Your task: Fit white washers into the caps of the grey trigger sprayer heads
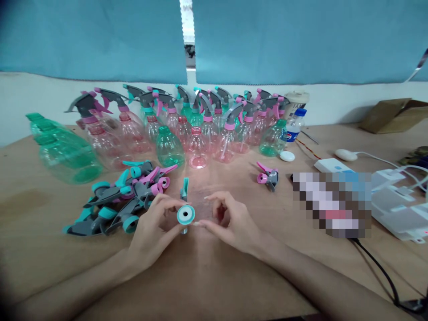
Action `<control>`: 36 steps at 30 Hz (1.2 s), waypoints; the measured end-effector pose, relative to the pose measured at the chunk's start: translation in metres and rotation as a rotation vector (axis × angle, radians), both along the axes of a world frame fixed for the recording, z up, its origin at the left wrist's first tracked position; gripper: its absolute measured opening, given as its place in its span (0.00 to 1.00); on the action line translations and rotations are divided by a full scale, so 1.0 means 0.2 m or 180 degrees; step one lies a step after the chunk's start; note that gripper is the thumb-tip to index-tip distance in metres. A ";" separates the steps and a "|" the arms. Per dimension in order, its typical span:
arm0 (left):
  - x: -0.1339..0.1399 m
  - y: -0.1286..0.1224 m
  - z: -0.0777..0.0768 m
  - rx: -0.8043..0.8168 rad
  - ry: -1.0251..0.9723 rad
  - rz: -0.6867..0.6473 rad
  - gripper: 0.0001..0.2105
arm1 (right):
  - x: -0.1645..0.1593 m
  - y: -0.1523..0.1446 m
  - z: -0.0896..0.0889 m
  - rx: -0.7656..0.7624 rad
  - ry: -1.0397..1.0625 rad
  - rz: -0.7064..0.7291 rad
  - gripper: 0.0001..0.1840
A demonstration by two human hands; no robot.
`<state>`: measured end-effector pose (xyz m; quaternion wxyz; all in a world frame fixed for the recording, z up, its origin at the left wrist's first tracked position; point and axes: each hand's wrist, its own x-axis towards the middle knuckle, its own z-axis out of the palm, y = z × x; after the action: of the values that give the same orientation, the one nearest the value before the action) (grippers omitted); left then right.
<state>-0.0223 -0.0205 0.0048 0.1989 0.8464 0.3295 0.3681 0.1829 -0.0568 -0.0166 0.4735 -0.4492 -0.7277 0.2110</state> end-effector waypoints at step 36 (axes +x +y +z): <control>-0.02 0.00 -0.03 -0.0395 0.0232 -0.0248 0.12 | -0.10 -0.04 0.04 0.1359 -0.1597 -0.0205 0.12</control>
<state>-0.0266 -0.0210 -0.0011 0.2530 0.8575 0.3255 0.3079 0.1636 -0.0652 -0.0081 0.3693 -0.4006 -0.8348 -0.0786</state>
